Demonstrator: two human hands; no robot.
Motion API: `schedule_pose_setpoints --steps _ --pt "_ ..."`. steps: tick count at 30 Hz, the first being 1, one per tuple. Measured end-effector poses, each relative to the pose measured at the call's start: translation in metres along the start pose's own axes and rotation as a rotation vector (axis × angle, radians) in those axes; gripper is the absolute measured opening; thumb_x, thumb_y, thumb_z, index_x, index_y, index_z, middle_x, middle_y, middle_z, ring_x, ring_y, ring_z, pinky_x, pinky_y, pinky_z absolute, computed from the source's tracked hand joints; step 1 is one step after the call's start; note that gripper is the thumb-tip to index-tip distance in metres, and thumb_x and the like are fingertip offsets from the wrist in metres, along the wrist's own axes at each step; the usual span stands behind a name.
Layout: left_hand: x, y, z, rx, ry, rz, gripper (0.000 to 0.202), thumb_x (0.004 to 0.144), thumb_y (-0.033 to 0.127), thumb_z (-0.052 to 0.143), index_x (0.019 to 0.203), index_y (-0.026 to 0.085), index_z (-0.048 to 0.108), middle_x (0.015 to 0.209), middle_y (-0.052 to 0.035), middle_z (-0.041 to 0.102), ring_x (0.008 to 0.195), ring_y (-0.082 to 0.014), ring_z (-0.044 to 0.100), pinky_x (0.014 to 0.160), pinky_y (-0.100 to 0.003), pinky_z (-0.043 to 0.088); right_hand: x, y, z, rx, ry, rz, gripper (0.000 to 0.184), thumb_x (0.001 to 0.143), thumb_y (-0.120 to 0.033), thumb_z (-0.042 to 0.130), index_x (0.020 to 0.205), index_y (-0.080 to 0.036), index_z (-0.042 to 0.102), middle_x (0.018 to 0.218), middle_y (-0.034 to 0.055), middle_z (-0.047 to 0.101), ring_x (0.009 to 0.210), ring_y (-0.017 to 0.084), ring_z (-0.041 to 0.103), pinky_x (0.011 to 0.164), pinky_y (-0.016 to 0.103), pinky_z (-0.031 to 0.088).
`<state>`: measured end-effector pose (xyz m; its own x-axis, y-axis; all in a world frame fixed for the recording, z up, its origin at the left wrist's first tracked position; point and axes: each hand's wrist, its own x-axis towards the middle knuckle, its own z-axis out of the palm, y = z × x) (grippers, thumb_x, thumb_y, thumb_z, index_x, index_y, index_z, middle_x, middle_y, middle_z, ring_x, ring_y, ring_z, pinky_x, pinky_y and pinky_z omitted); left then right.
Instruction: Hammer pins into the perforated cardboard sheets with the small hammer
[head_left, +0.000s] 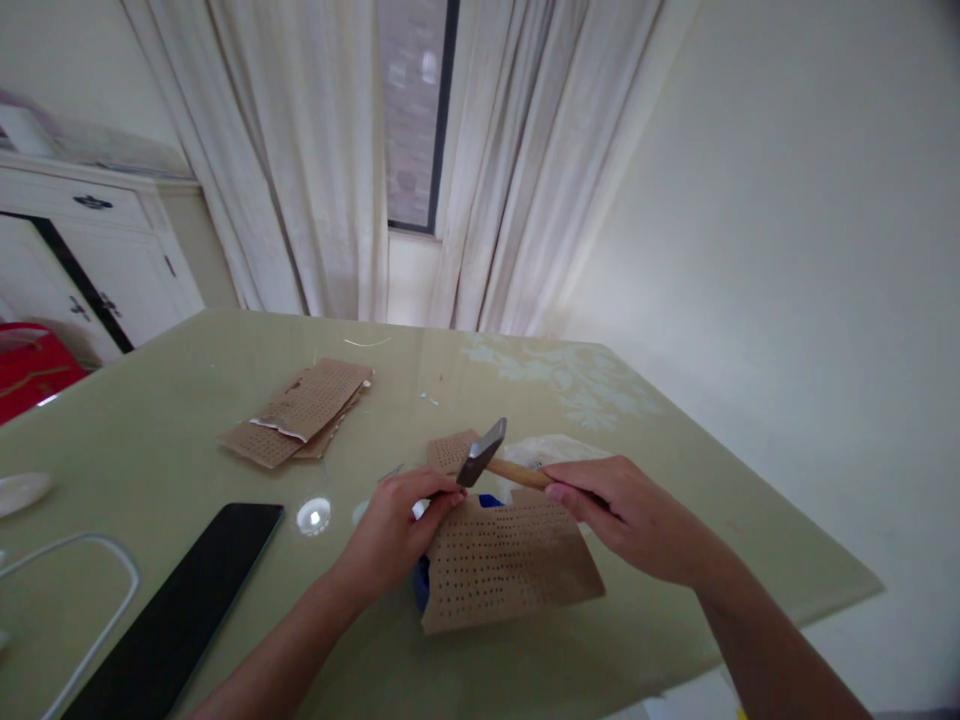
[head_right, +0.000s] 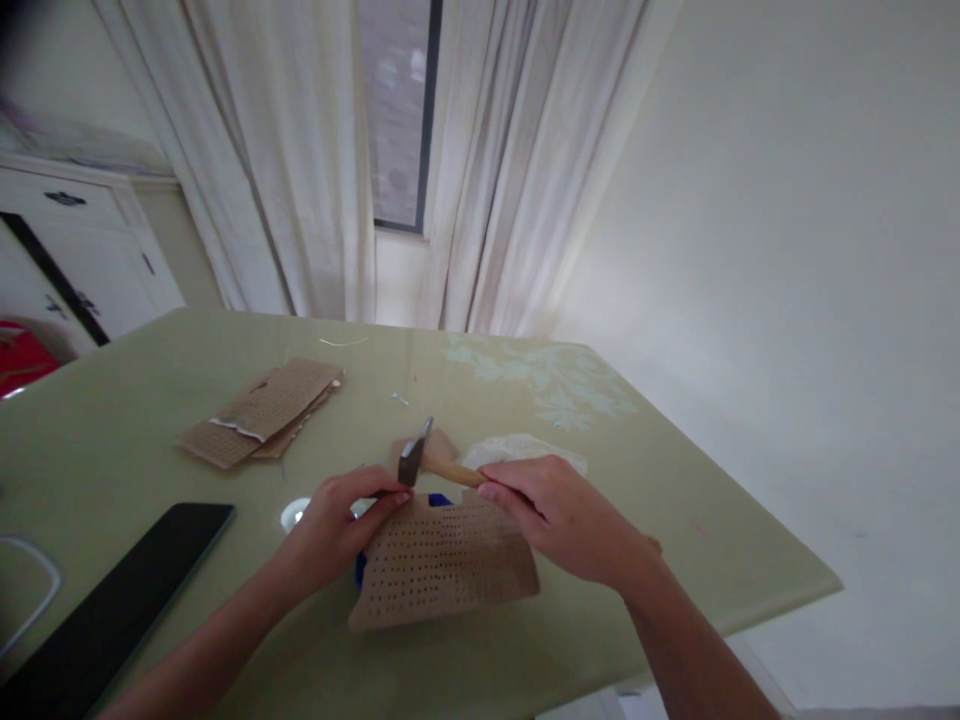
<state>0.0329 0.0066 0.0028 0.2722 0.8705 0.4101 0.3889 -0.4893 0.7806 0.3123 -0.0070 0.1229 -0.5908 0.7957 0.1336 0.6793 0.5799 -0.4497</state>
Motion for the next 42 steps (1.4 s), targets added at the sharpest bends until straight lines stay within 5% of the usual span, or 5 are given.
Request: schedule_pose_setpoints --steps 7,14,31,39,42 --pt "0.000 0.001 -0.001 -0.015 -0.032 -0.015 0.023 0.100 0.032 0.064 0.090 0.024 0.082 0.091 -0.0044 0.084 0.085 -0.0221 0.077 0.081 -0.033 0.060 -0.002 0.007 0.007 0.011 -0.013 0.027 0.037 0.114 -0.037 0.050 0.085 -0.023 0.069 0.074 0.0016 0.069 0.067 0.018 0.061 0.065 0.030 0.038" --pt "-0.010 -0.006 -0.005 -0.072 -0.026 -0.071 0.040 0.089 0.038 0.079 0.127 0.026 0.079 0.124 -0.0114 0.082 0.107 -0.0278 0.079 0.096 -0.042 0.064 -0.006 0.007 0.001 0.066 0.077 0.052 0.041 0.113 -0.043 0.050 0.083 -0.022 0.070 0.067 0.0003 0.063 0.061 0.016 0.054 0.058 0.028 0.038" --pt "-0.011 -0.011 -0.009 -0.025 -0.155 -0.134 0.039 0.087 0.041 0.081 0.123 0.025 0.081 0.103 -0.0066 0.083 0.091 -0.0250 0.076 0.079 -0.034 0.060 -0.001 0.016 0.023 0.001 -0.065 0.008 0.035 0.113 -0.035 0.053 0.088 -0.022 0.073 0.080 0.0031 0.074 0.073 0.020 0.065 0.071 0.030 0.041" --pt "-0.010 -0.011 -0.018 -0.153 -0.176 -0.303 0.052 0.088 0.054 0.077 0.127 0.020 0.076 0.124 -0.0141 0.081 0.110 -0.0306 0.077 0.092 -0.041 0.063 0.023 0.073 0.044 0.388 0.265 0.193 0.051 0.107 -0.059 0.055 0.075 -0.020 0.062 0.061 -0.0031 0.048 0.053 0.013 0.042 0.049 0.026 0.031" --pt "-0.003 -0.023 -0.037 -0.068 -0.127 -0.380 0.044 0.096 0.056 0.063 0.117 0.019 0.076 0.110 -0.0123 0.083 0.102 -0.0291 0.079 0.087 -0.039 0.062 0.028 0.086 0.063 0.505 0.396 0.257 0.051 0.104 -0.062 0.059 0.074 -0.020 0.060 0.061 -0.0035 0.048 0.050 0.012 0.039 0.047 0.026 0.029"
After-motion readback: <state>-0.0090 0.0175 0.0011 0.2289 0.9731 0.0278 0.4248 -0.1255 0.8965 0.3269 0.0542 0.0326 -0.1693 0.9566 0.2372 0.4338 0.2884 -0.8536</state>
